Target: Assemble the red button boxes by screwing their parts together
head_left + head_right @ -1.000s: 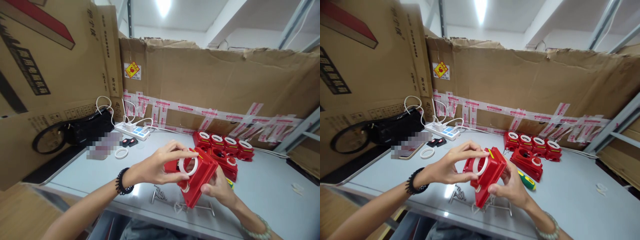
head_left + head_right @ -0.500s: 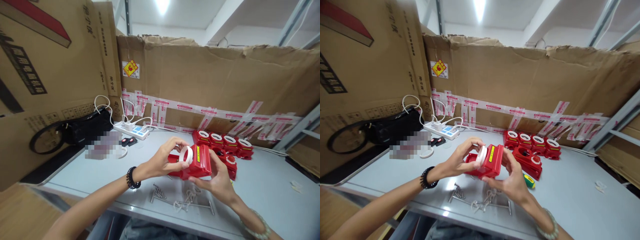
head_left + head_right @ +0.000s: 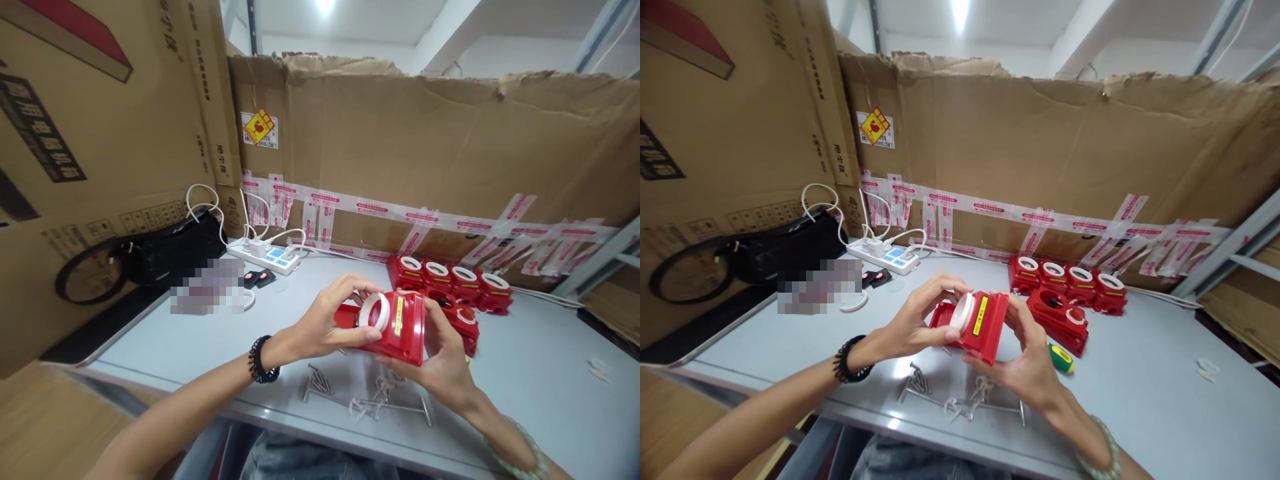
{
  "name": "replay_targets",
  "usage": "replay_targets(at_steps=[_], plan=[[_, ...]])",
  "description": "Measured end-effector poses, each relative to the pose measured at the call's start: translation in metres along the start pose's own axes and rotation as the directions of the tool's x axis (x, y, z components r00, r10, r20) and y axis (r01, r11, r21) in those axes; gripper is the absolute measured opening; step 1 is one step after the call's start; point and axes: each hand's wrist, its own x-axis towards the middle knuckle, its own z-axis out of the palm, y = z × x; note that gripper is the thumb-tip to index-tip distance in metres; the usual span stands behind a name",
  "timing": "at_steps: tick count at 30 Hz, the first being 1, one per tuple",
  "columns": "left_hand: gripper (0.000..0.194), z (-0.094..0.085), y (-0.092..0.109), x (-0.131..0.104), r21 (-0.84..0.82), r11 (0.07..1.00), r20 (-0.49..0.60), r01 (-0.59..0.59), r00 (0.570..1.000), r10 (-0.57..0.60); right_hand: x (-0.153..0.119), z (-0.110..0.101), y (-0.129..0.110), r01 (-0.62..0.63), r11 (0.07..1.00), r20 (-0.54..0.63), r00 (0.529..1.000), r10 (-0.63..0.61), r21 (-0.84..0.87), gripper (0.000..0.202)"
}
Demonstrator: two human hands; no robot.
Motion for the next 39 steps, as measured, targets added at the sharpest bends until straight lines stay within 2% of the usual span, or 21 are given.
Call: replay_targets(at_steps=[10,19,27,30,34,36,39], plan=[[0.044,0.002,0.008,-0.001,-0.004,0.999,-0.048,0.051,0.998,-0.051,0.0,0.003,-0.002,0.052,0.999,-0.03,0.998,-0.052,-0.011,0.072],[0.043,0.012,0.008,-0.007,-0.21,0.945,-0.087,0.253,0.957,-0.275,-0.005,0.002,0.009,0.132,0.988,-0.025,0.991,-0.135,-0.082,0.079],[0.039,0.014,0.012,-0.008,-0.245,0.916,-0.115,0.318,0.929,-0.353,-0.007,-0.001,0.015,0.202,0.967,-0.015,0.978,-0.206,-0.155,0.081],[0.043,0.011,0.012,-0.008,-0.265,0.926,-0.104,0.267,0.947,-0.303,-0.006,-0.003,0.013,0.188,0.969,-0.022,0.981,-0.194,-0.157,0.082],[0.052,0.001,0.014,-0.005,-0.151,0.987,-0.058,0.048,0.997,-0.057,-0.003,-0.006,0.009,0.139,0.987,0.0,0.99,-0.139,-0.086,0.085],[0.055,-0.005,0.016,-0.002,-0.093,0.995,0.022,-0.048,0.999,0.05,-0.002,-0.007,0.007,0.099,0.995,0.036,0.994,-0.099,-0.002,0.079],[0.054,-0.014,0.02,0.002,-0.064,0.992,0.123,-0.108,0.986,0.116,0.0,-0.006,0.003,-0.008,0.991,0.099,0.995,-0.006,0.134,0.07]])
